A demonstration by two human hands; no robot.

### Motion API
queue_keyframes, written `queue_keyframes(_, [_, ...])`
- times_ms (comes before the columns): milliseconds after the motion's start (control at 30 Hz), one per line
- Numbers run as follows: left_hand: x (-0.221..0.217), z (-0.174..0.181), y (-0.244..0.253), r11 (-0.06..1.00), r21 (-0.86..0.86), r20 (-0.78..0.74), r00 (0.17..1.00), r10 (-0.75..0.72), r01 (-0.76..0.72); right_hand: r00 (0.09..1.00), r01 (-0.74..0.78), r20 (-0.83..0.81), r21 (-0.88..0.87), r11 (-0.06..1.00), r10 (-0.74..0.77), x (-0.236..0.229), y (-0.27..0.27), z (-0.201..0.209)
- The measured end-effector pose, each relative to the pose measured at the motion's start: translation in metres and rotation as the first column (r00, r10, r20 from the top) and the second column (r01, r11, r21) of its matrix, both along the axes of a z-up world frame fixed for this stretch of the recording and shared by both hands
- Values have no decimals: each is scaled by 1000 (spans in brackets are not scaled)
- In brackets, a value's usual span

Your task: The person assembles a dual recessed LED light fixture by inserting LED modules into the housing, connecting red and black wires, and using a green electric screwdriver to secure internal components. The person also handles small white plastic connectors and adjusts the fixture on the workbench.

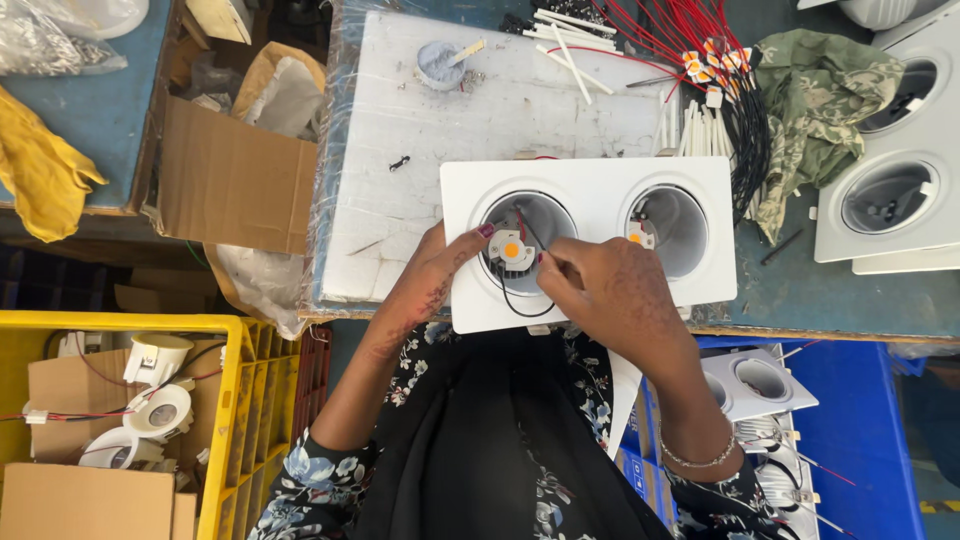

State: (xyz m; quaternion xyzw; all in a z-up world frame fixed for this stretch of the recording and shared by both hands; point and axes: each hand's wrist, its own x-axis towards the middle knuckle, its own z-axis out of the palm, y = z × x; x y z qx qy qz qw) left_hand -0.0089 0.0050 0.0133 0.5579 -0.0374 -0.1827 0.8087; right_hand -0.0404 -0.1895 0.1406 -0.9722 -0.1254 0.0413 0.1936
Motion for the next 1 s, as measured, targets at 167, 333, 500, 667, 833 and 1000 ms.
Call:
queue_keyframes(167, [4,-6,0,1000,-20,-14,1000,-11,11,1000,-18,8,-80,997,19,6,0,7])
queue_keyframes(333, [4,-6,1,999,32,14,1000,-26,25,996,-77,-66,-276,958,61,22,3,6])
queue_keyframes(500, [6,0,3,996,77,30,999,-38,35,983,-183,-81,-248,951,167,40,5,4])
queue_keyframes(667, [6,-3,3,996,82,31,999,-33,30,977,-197,-145,-342,919,155,51,8,-4])
queue_keyframes(833, [8,0,3,994,100,83,996,-40,32,981,-166,-153,-322,932,122,48,7,-5])
queue_keyframes(1000, [8,1,4,992,120,85,995,-43,33,989,-143,-79,-353,925,123,46,10,-6])
